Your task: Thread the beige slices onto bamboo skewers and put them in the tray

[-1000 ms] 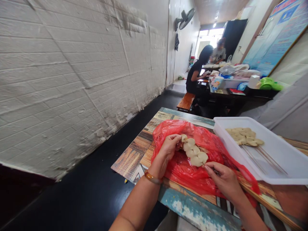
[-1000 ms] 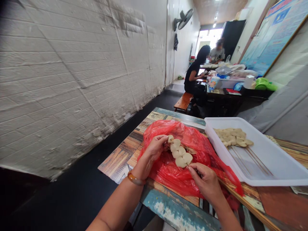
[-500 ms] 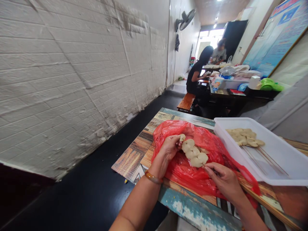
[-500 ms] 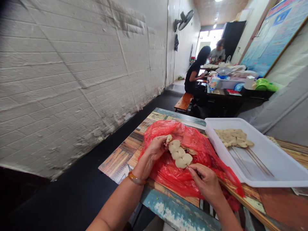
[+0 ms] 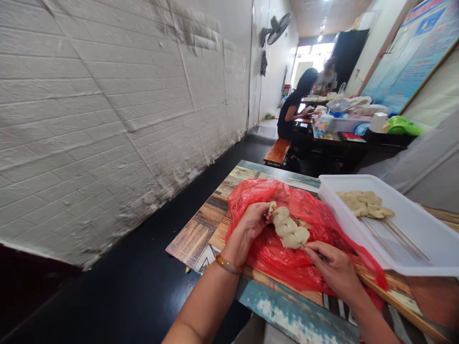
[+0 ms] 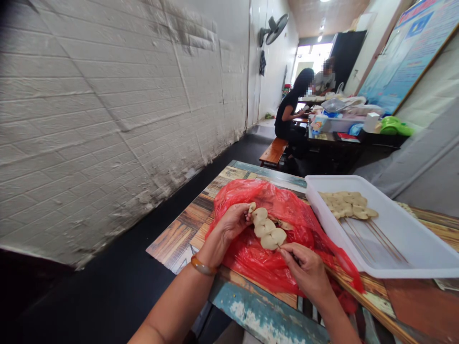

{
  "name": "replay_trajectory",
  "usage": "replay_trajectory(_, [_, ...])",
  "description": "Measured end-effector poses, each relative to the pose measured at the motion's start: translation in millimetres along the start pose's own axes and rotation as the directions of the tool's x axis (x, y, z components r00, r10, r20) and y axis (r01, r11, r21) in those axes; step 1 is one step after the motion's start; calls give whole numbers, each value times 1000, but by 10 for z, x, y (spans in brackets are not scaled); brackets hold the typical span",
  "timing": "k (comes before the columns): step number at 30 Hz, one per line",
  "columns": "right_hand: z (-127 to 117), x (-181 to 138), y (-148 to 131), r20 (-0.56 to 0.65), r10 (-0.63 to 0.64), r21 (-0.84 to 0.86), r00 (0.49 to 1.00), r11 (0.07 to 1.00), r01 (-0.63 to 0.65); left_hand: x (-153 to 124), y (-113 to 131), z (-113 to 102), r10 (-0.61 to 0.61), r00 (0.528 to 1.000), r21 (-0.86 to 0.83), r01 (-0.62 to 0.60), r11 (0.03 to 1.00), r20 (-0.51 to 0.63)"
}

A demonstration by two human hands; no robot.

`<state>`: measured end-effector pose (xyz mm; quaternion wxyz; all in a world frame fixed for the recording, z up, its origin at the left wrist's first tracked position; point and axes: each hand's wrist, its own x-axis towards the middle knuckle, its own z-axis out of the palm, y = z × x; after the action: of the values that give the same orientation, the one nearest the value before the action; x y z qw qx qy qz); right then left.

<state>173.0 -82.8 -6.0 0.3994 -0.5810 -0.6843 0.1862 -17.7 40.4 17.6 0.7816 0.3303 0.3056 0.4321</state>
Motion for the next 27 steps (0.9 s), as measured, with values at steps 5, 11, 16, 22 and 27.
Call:
replay_trajectory(5, [-1, 4, -30, 2, 33, 8, 999, 999, -33, 13, -58, -22, 151, 986, 128, -141, 982, -74])
replay_trajectory(11, [-9, 6, -73, 5, 80, 22, 997, 996, -81, 5, -52, -33, 226, 971, 189, -208, 960, -75])
replay_trajectory(16, [0, -5, -77, -4, 112, 31, 994, 993, -112, 1, -54, -40, 226, 972, 242, -205, 948, -61])
replay_trajectory(22, [52, -28, -49, 9, 113, 20, 994, 993, -113, -7, -64, -44, 250, 967, 279, -229, 933, -44])
replay_trajectory(27, [80, -33, -29, 16, 111, 14, 994, 994, -111, -25, -43, -21, 264, 963, 317, -234, 919, -56])
